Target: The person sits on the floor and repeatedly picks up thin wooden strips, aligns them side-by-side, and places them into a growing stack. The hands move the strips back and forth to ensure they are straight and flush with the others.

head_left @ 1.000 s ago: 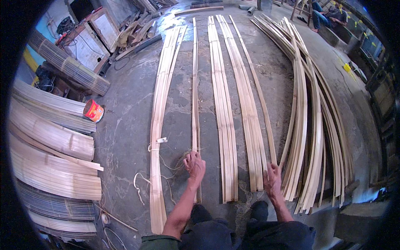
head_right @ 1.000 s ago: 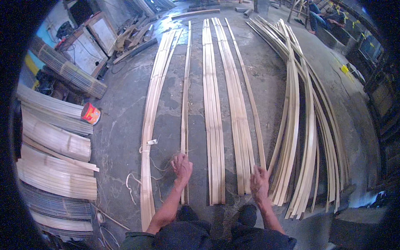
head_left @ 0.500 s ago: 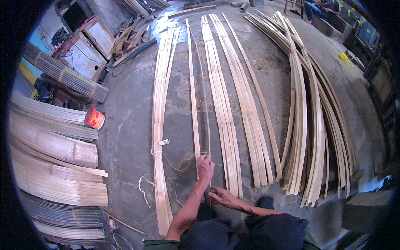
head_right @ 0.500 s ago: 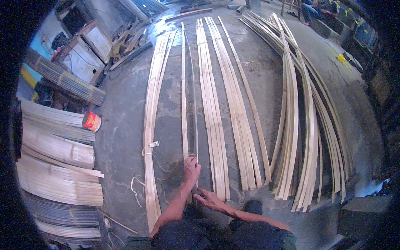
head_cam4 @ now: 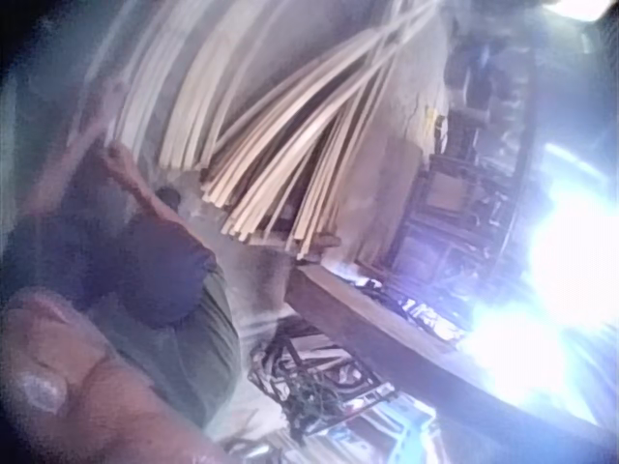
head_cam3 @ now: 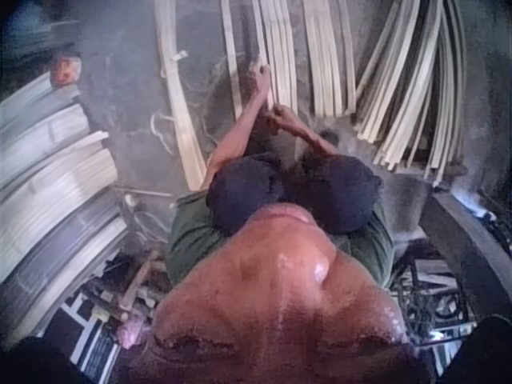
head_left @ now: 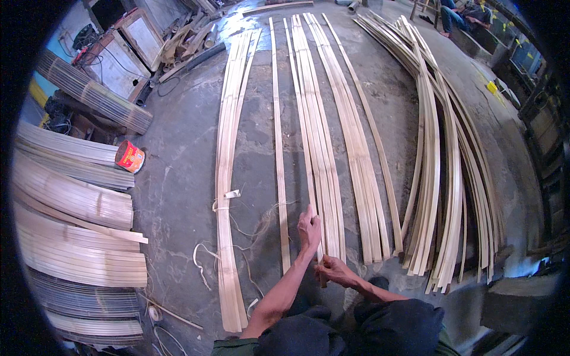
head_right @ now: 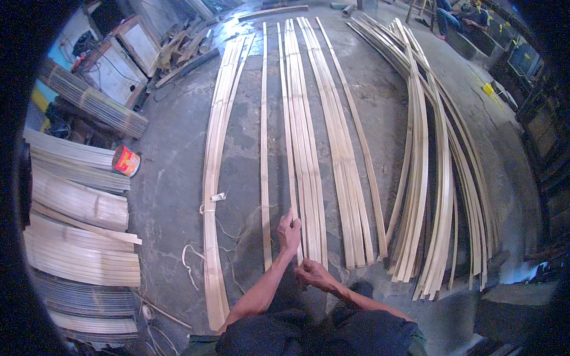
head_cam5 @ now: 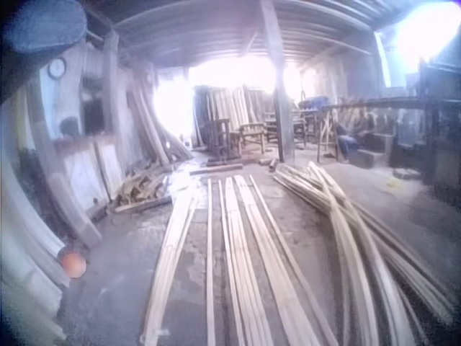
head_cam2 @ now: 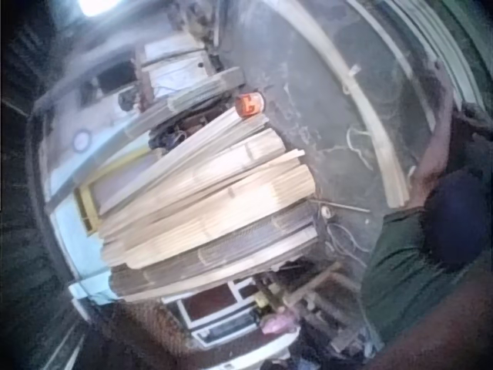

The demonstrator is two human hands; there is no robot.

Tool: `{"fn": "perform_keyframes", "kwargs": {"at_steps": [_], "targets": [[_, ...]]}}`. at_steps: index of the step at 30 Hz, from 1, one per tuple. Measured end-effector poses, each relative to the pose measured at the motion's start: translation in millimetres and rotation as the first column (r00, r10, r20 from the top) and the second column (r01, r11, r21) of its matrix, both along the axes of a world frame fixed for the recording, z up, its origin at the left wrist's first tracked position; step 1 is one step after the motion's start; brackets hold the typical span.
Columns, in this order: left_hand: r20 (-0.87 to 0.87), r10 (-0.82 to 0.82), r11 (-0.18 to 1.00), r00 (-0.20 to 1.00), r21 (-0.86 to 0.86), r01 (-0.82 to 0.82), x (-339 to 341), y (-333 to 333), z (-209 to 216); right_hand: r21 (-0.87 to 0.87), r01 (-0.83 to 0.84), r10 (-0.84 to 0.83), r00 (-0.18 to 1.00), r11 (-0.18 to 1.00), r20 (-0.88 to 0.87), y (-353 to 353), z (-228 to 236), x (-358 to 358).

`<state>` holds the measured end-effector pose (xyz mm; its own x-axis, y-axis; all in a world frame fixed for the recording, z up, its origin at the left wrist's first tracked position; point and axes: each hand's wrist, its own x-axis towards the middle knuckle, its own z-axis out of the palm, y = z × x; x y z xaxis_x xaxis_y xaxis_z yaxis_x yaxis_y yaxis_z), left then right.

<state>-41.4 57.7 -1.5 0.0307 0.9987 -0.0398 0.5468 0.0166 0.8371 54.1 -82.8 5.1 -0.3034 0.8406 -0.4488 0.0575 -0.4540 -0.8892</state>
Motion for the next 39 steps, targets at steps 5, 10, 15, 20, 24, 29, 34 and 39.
{"fn": "perform_keyframes", "kwargs": {"at_steps": [5,10,15,20,24,29,34,39], "targets": [[-0.041,-0.030,0.997,0.999,0.073,0.033,-3.6,7.0,-11.4,-0.090,0.036,-0.043,0.996,0.995,-0.077,5.1,0.8,-3.3],[-0.044,-0.024,0.992,0.999,0.121,0.029,-10.2,7.5,-23.7,0.101,0.126,-0.136,0.985,0.987,0.106,2.4,-11.3,-14.7],[0.009,-0.017,1.000,1.000,0.001,0.017,-3.1,4.9,-18.6,0.266,0.087,-0.146,0.967,0.960,0.209,-0.3,-10.4,-12.6],[0.171,0.115,0.992,0.978,-0.072,-0.104,-1.6,9.2,-12.9,0.112,0.166,-0.182,0.973,0.980,0.144,1.9,18.5,-21.8],[0.192,0.139,0.988,0.972,0.034,-0.148,23.7,3.0,28.2,0.280,0.197,-0.262,0.940,0.940,0.219,-10.7,-3.2,-18.7],[0.293,0.111,0.985,0.950,0.098,-0.146,51.5,-12.2,47.5,0.342,0.277,-0.393,0.853,0.898,0.343,-17.9,31.4,-2.7],[0.234,0.000,0.989,0.972,0.142,-0.034,65.9,-6.4,20.5,0.446,0.295,-0.476,0.795,0.845,0.376,-22.8,27.5,19.3],[-0.092,-0.241,0.930,0.966,0.264,0.257,62.4,-12.7,6.8,0.324,0.332,-0.457,0.749,0.886,0.480,-20.0,30.3,56.4]]}}
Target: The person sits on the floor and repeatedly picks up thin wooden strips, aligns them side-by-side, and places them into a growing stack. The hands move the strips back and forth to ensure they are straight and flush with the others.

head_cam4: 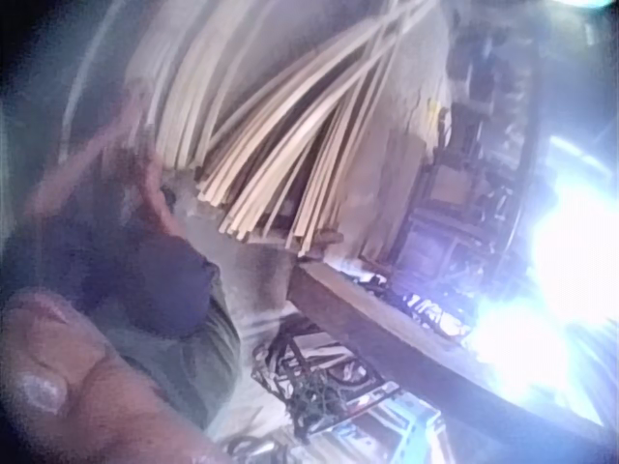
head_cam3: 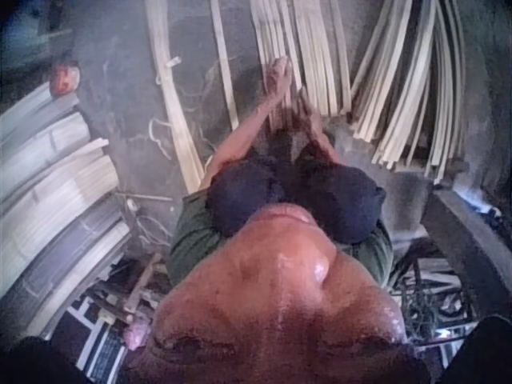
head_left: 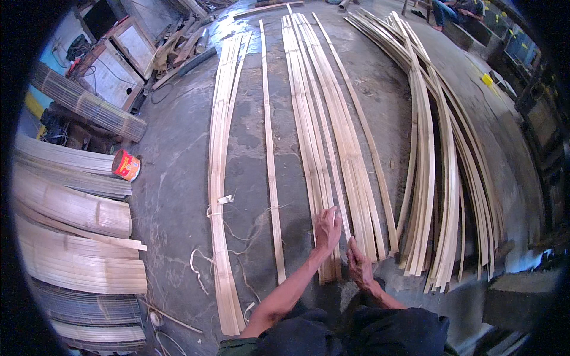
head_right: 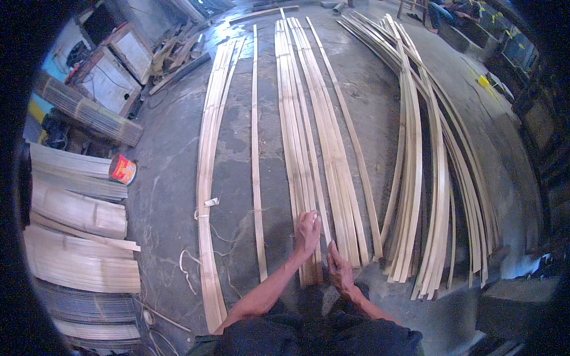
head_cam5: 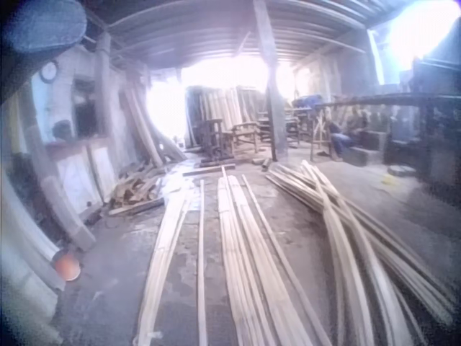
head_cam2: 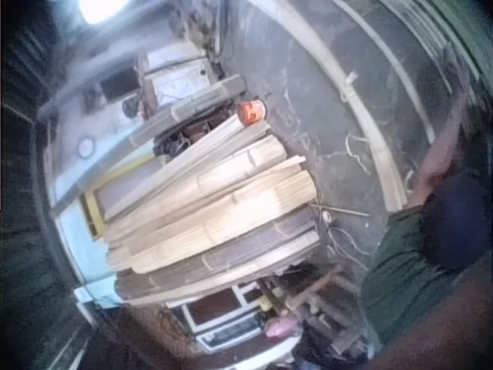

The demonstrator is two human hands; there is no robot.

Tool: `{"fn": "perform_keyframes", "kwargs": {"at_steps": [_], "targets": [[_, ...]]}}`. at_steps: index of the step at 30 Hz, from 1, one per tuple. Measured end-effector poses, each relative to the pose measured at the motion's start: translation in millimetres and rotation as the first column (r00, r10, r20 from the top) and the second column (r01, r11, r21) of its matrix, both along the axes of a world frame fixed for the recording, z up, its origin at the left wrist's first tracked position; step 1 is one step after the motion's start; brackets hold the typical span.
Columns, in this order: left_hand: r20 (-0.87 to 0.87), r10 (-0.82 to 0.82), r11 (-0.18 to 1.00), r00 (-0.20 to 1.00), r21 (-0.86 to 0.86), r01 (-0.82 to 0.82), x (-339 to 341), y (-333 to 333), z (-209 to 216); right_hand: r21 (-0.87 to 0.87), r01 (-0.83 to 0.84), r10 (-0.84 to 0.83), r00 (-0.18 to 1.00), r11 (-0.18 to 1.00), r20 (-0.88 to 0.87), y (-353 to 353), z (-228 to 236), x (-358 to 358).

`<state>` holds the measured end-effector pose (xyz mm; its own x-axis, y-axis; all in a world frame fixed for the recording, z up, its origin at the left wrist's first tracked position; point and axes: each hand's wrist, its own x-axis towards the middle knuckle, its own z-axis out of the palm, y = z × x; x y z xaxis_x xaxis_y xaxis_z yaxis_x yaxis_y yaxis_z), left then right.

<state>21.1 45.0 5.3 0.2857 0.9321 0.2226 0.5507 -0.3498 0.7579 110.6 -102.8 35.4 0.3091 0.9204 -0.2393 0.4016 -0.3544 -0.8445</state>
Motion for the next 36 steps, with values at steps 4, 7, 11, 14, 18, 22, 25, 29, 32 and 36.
{"fn": "perform_keyframes", "kwargs": {"at_steps": [4,7,11,14,18,22,25,29,32,36], "targets": [[-0.309,-0.140,0.969,0.941,0.153,0.194,-15.3,-7.2,-5.5,0.028,0.049,-0.049,0.999,0.998,0.006,-0.9,-21.4,17.3],[-0.451,-0.205,0.951,0.868,0.117,0.286,-25.2,-17.9,-9.0,-0.002,0.059,-0.059,0.998,0.998,0.027,0.8,-18.1,17.7],[-0.485,-0.231,0.946,0.843,0.090,0.311,-29.1,-21.0,-13.7,0.105,0.056,-0.064,0.995,0.993,0.076,-0.3,-23.1,14.1],[-0.512,-0.226,0.942,0.828,0.102,0.320,-32.0,-20.3,-15.4,0.000,0.010,-0.010,0.999,1.000,0.045,1.8,-25.9,10.3],[-0.510,-0.233,0.943,0.828,0.089,0.320,-26.9,-20.8,-15.5,0.106,0.115,-0.113,0.993,0.988,-0.018,0.7,-26.9,3.0],[-0.526,-0.234,0.951,0.817,0.051,0.305,-32.7,-20.3,-18.3,-0.005,0.183,-0.183,0.981,0.983,-0.065,10.2,-1.4,8.4],[-0.484,-0.243,0.950,0.840,0.057,0.307,-30.7,-21.1,-18.2,0.088,0.213,-0.215,0.977,0.973,0.011,11.8,-6.4,20.0],[-0.456,-0.249,0.951,0.854,0.050,0.305,-30.3,-20.7,-17.2,0.011,0.230,-0.230,0.973,0.973,-0.030,10.7,-1.4,22.8],[-0.437,-0.254,0.951,0.863,0.049,0.305,-29.7,-20.6,-16.4,-0.021,0.235,-0.236,0.971,0.972,-0.034,7.5,-5.4,20.4],[-0.435,-0.198,0.960,0.878,0.093,0.263,-27.3,-19.5,-16.8,0.018,0.238,-0.235,0.966,0.971,-0.110,8.3,-1.0,11.9]]}}
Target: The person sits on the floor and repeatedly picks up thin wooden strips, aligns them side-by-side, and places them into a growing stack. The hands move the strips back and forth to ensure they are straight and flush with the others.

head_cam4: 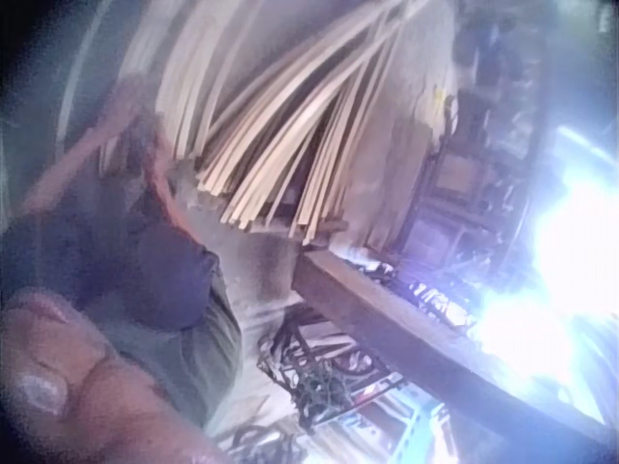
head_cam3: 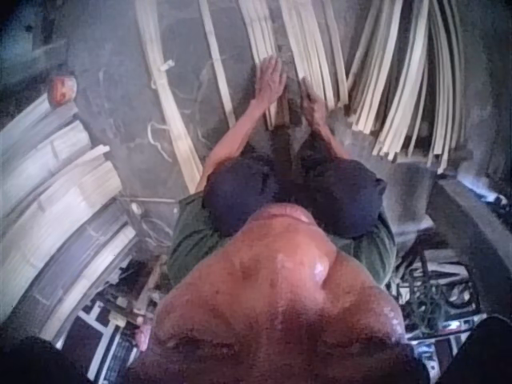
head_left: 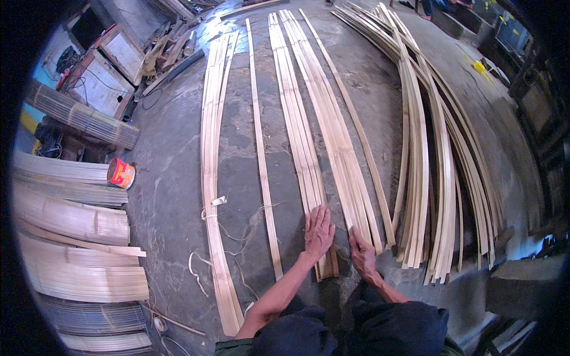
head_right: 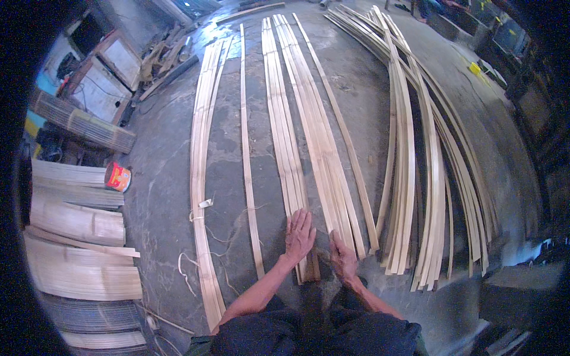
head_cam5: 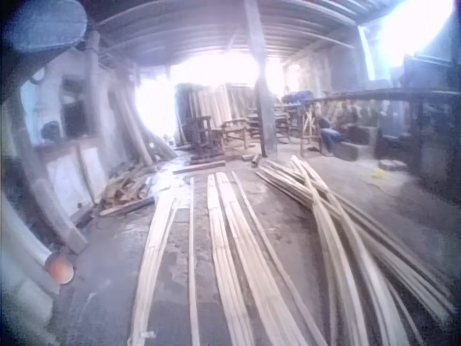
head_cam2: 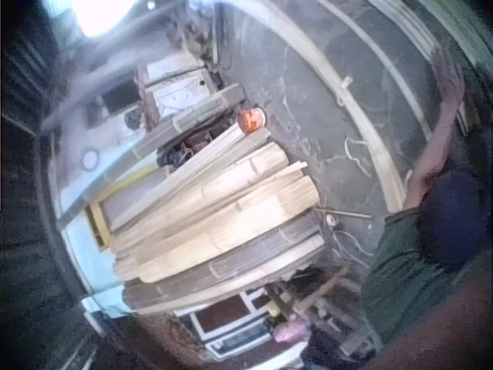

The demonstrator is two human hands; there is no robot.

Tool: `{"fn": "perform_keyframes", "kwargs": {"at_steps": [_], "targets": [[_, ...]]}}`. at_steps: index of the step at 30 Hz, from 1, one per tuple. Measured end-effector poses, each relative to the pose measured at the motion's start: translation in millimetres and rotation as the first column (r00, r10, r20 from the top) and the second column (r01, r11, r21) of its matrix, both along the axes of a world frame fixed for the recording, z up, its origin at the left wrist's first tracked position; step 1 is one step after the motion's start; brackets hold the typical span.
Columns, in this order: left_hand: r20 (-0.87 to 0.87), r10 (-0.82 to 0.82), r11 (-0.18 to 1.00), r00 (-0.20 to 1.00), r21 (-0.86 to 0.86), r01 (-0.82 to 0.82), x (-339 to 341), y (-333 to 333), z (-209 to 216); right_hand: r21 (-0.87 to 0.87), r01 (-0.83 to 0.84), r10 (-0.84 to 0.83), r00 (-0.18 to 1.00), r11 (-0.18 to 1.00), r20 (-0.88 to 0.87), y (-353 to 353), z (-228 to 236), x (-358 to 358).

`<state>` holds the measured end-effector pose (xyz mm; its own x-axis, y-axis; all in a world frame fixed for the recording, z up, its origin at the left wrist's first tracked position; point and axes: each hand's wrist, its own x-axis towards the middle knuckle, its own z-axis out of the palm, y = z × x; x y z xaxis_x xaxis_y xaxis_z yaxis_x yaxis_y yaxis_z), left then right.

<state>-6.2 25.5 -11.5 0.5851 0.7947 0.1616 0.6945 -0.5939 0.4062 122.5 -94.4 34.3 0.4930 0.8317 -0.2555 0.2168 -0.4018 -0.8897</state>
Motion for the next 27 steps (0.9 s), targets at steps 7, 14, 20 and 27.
{"fn": "perform_keyframes", "kwargs": {"at_steps": [7,14,20,27], "targets": [[0.190,0.031,0.987,0.981,-0.164,0.000,36.5,16.6,13.0,0.127,0.031,-0.034,0.999,0.991,0.023,6.5,-21.0,-4.6],[0.094,-0.105,0.978,0.990,-0.173,0.120,52.5,34.1,14.0,0.016,0.010,-0.011,0.997,1.000,0.082,6.3,-26.4,0.4],[0.087,-0.067,0.953,0.994,-0.289,0.089,44.7,38.4,9.3,-0.107,-0.151,0.170,0.966,0.983,0.195,10.7,-33.1,3.6],[0.015,-0.062,0.970,0.998,-0.233,0.064,46.8,35.2,7.2,-0.098,-0.331,0.345,0.880,0.938,0.328,5.2,-29.0,11.9]]}}
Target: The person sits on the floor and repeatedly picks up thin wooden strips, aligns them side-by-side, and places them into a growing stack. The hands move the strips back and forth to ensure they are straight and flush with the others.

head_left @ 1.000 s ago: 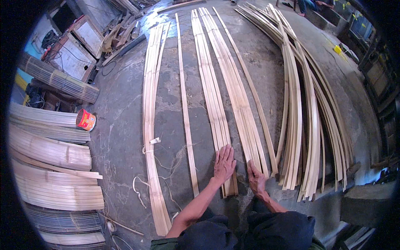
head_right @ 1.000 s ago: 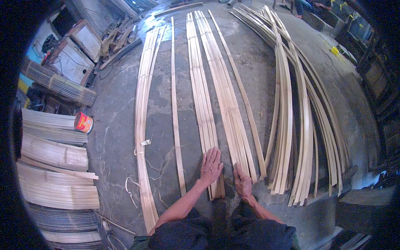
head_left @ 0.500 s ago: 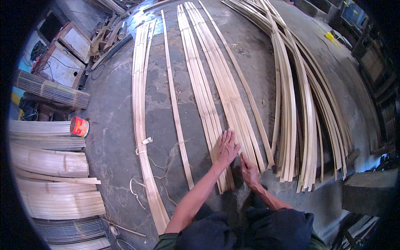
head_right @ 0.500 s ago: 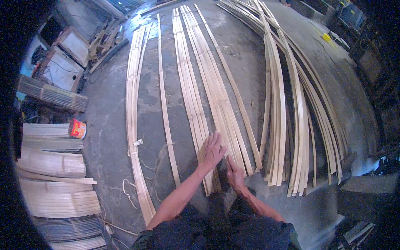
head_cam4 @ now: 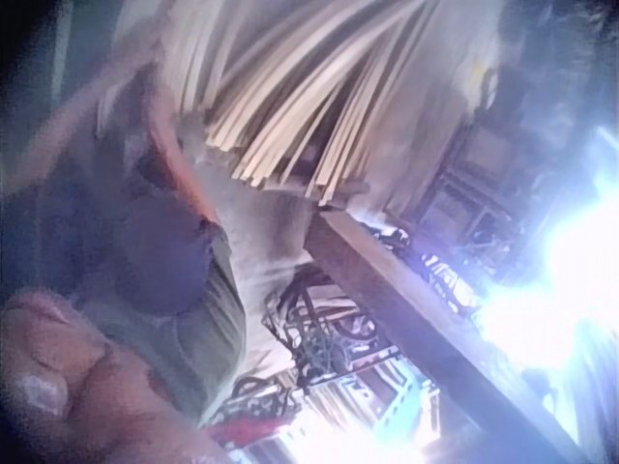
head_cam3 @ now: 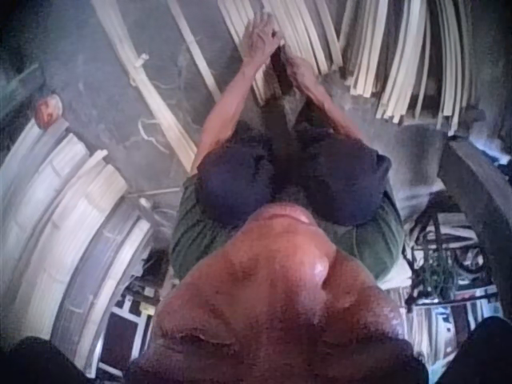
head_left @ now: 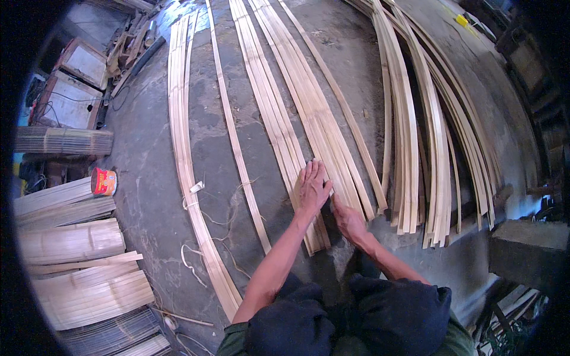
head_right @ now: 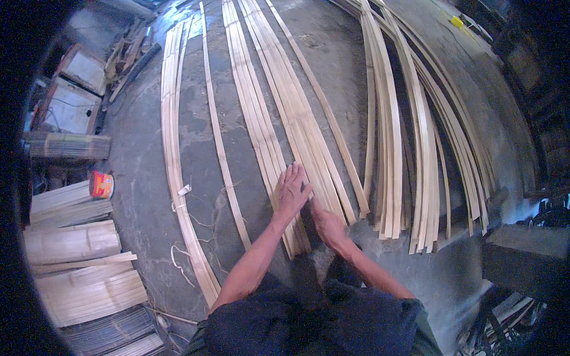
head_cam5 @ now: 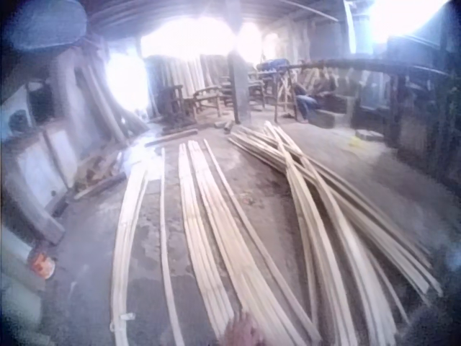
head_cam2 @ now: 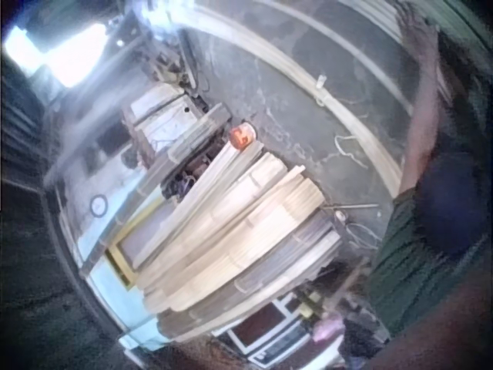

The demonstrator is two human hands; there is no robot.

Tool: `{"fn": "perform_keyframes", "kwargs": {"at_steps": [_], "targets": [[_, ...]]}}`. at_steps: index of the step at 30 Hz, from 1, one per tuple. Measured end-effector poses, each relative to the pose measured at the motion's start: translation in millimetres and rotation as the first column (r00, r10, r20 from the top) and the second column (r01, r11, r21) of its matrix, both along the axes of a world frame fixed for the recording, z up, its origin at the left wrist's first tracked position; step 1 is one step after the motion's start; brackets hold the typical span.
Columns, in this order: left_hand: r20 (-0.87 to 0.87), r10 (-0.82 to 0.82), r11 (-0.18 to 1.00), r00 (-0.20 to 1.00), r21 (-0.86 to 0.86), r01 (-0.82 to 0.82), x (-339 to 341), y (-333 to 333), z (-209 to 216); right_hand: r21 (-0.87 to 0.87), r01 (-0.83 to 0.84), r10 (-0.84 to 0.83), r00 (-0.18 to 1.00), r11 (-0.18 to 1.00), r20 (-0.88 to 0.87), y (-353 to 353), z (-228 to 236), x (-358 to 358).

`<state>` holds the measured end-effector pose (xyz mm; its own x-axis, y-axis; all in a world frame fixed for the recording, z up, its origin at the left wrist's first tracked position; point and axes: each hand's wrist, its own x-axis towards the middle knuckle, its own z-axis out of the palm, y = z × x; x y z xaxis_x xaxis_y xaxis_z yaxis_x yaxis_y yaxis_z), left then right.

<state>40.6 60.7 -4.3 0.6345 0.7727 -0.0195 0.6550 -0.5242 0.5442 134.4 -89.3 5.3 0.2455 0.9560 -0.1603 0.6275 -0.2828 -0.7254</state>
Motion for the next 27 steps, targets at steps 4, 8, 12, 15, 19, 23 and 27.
{"fn": "perform_keyframes", "kwargs": {"at_steps": [4,8,12,15,19,23,27], "targets": [[-0.005,0.004,1.000,1.000,0.021,-0.004,7.1,0.0,-2.9,-0.008,-0.061,0.062,0.990,0.998,0.124,1.4,-11.0,5.2],[0.103,0.041,0.999,0.994,-0.018,-0.039,6.3,1.1,-2.5,0.119,-0.111,0.094,0.986,0.987,0.137,1.1,-7.6,11.1],[0.157,0.056,0.998,0.986,-0.044,-0.049,2.2,3.5,0.7,0.130,-0.118,0.102,0.987,0.984,0.127,5.9,-3.9,4.4],[0.189,0.046,0.998,0.981,-0.043,-0.038,5.1,0.0,-2.3,0.167,-0.106,0.090,0.991,0.980,0.102,-0.6,-16.8,2.7],[0.200,0.050,0.997,0.979,-0.072,-0.036,-1.1,0.7,0.1,-0.039,0.022,-0.025,0.997,0.999,-0.080,4.0,20.7,-2.3],[0.330,0.130,0.987,0.935,-0.131,-0.092,1.4,-6.3,20.6,0.142,0.112,-0.090,0.984,0.983,-0.151,2.6,47.9,-8.4],[0.371,0.109,0.991,0.922,-0.112,-0.072,6.6,-8.2,31.6,0.185,0.137,-0.113,0.984,0.973,-0.135,-4.5,52.1,-3.5]]}}
